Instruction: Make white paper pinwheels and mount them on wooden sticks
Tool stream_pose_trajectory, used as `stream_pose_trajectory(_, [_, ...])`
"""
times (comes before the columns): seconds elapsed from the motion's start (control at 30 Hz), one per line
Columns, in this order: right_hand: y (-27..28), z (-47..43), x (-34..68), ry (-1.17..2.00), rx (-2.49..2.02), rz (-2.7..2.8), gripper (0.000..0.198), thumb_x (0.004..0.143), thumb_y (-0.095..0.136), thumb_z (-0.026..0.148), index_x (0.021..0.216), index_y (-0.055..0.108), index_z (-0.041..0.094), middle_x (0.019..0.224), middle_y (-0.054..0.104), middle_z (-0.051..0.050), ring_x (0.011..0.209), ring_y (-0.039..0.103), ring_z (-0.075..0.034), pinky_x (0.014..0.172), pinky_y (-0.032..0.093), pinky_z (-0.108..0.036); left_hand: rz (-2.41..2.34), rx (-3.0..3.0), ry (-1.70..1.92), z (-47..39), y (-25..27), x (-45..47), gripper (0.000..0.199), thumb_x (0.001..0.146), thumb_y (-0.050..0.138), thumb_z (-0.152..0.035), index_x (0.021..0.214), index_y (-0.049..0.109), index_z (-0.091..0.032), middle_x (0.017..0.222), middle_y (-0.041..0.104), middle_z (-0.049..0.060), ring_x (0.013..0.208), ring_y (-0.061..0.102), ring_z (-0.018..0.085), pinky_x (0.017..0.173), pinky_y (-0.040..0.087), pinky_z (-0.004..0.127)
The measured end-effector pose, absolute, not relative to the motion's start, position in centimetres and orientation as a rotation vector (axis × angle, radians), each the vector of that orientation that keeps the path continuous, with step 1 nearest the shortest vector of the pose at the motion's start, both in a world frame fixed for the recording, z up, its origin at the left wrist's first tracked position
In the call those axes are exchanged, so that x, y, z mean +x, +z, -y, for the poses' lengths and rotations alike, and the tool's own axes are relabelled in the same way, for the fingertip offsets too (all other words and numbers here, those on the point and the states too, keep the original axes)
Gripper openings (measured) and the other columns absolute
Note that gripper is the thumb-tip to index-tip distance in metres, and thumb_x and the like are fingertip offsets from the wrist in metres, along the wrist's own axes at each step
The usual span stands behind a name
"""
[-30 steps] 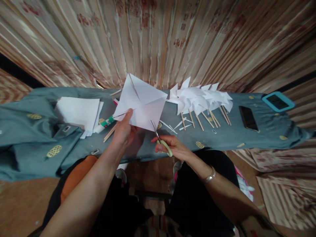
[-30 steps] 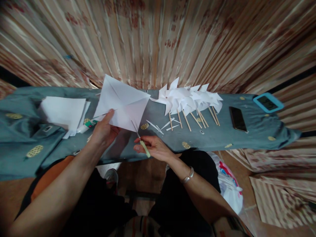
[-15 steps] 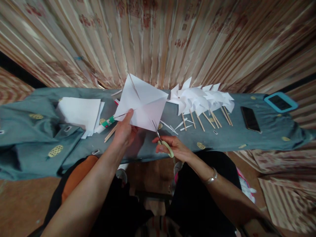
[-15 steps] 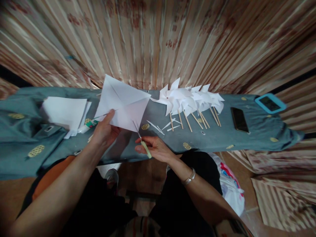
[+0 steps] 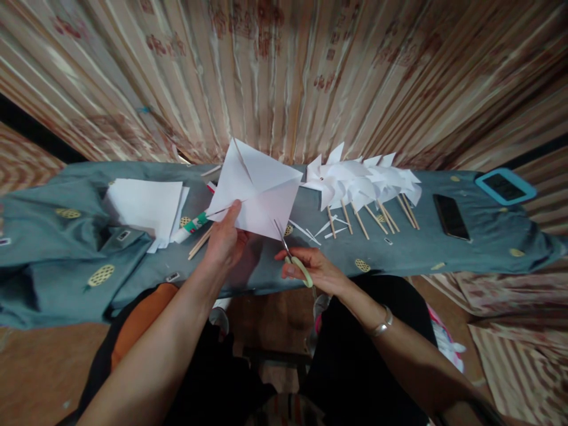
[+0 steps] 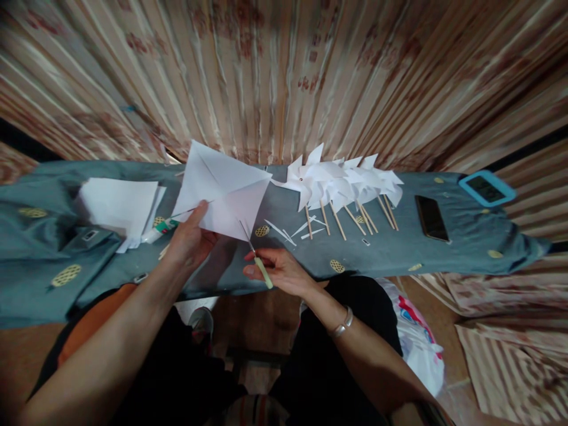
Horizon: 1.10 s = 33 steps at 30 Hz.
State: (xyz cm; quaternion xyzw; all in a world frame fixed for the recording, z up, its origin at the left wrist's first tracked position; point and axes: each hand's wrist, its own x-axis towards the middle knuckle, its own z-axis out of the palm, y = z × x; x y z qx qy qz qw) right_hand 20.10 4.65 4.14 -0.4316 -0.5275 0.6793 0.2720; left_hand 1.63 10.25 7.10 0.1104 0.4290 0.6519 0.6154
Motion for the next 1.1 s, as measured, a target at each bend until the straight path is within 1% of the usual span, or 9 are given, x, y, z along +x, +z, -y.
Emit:
stream_pose_trajectory(0.17, [3.77,-4.59,20.08,1.817,-1.176,1.444,0.045,0.073,0.076,0.050,0.101,0.068,0.016,0.071,0.063,0.002,0.061,0.054,-0.009,0.056,0.041,-0.021,-0.995,0.240,1.506,-10.27,7.05,1.51,0.017,0.092,0.055,-0.011,0.103,0.066,-0.016,0.089,0.073,0.000,0.071,0.067,0.010,0.077,0.056,0.022])
stream_pose_trajectory(0.3, [3.61,-4.59,19.95,1.830,-1.166,1.391,0.049,0.067,0.080,0.050,0.099,0.068,0.016,0.069,0.060,0.003,0.060,0.053,-0.008,0.055,0.040,-0.020,-0.991,0.243,1.493,-10.26,6.82,1.40,0.017,0.092,0.055,-0.013,0.106,0.066,-0.014,0.090,0.073,0.003,0.072,0.068,0.012,0.075,0.056,0.023])
stream_pose_trajectory(0.47, [3.76,-4.66,19.76,1.854,-1.178,1.343,0.051,0.062,0.084,0.048,0.098,0.068,0.015,0.066,0.059,0.004,0.057,0.050,-0.006,0.053,0.040,-0.020,-0.960,0.229,1.522,-10.26,6.74,1.36,0.018,0.092,0.055,-0.011,0.106,0.067,-0.012,0.089,0.073,0.003,0.069,0.067,0.011,0.073,0.057,0.021])
stream_pose_trajectory(0.63, [3.65,-4.71,19.74,1.857,-1.198,1.325,0.049,0.060,0.085,0.046,0.095,0.069,0.015,0.065,0.061,0.003,0.058,0.053,-0.007,0.053,0.041,-0.020,-0.979,0.208,1.518,-10.34,6.89,1.34,0.018,0.092,0.055,-0.011,0.105,0.067,-0.012,0.088,0.073,0.003,0.069,0.067,0.011,0.073,0.058,0.023])
stream_pose_trajectory(0.83, [3.42,-4.66,19.74,1.904,-1.233,1.225,0.051,0.058,0.087,0.044,0.097,0.069,0.017,0.066,0.063,0.004,0.059,0.058,-0.008,0.057,0.047,-0.021,-0.967,0.232,1.512,-10.33,6.82,1.32,0.019,0.093,0.053,-0.011,0.107,0.066,-0.012,0.087,0.073,0.004,0.070,0.067,0.012,0.072,0.058,0.023])
stream_pose_trajectory(1.1, [3.41,-4.59,19.40,1.928,-1.243,1.089,0.048,0.052,0.090,0.040,0.090,0.069,0.018,0.060,0.061,0.006,0.052,0.056,-0.005,0.053,0.048,-0.019,-0.983,0.228,1.529,-10.37,7.03,1.42,0.022,0.092,0.053,-0.010,0.111,0.065,-0.012,0.087,0.073,0.004,0.070,0.067,0.011,0.072,0.057,0.022])
